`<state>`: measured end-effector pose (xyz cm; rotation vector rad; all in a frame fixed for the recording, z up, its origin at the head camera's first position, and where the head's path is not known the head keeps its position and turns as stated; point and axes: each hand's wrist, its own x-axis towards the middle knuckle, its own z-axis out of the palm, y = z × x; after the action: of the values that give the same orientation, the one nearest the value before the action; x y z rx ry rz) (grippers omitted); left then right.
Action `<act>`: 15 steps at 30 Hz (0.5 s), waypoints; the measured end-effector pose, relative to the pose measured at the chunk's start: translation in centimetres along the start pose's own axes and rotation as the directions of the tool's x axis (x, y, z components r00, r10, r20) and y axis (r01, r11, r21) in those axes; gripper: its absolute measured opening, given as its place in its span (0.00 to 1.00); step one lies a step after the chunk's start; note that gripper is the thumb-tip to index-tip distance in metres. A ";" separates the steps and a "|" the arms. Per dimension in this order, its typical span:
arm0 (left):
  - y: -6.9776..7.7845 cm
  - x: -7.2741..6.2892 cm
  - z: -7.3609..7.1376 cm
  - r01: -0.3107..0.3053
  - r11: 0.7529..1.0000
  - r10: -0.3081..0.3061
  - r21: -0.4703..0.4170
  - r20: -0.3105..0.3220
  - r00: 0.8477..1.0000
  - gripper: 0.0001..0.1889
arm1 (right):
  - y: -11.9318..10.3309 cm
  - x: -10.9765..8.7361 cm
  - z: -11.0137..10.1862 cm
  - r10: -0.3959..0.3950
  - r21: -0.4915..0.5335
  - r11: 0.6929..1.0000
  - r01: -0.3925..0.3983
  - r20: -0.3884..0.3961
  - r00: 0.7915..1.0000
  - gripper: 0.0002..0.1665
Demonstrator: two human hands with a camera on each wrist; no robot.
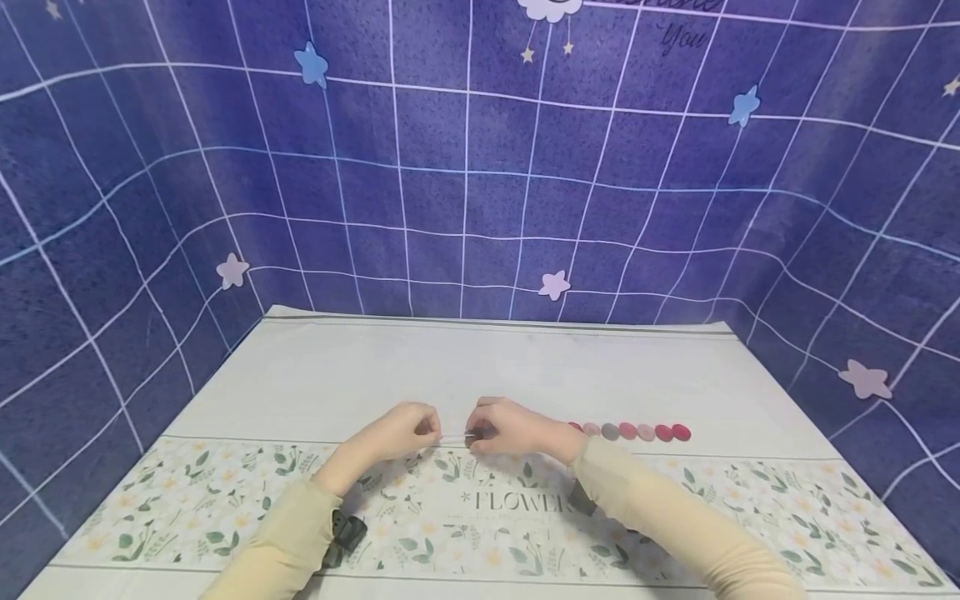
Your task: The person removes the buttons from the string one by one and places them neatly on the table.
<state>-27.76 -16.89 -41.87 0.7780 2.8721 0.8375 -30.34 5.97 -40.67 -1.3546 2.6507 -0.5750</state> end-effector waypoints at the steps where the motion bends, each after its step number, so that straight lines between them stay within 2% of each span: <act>1: 0.0 0.0 0.0 0.007 1.000 -0.007 -0.004 0.000 1.000 0.04 | 0.0 0.0 0.0 -0.001 -0.002 1.000 0.001 -0.001 1.000 0.17; 9: -0.2 0.0 0.1 -0.003 1.000 0.003 -0.010 -0.003 1.000 0.04 | 0.4 -0.4 -0.2 0.012 -0.004 1.000 -0.013 -0.004 1.000 0.18; 15: -0.1 0.0 0.1 0.017 1.000 -0.017 -0.009 -0.004 1.000 0.04 | 0.4 -0.8 -0.4 0.052 -0.008 0.999 -0.052 0.007 0.999 0.19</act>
<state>-27.74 -16.89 -42.03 0.7509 2.8719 0.8512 -30.27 6.99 -40.50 -1.2835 2.6760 -0.5539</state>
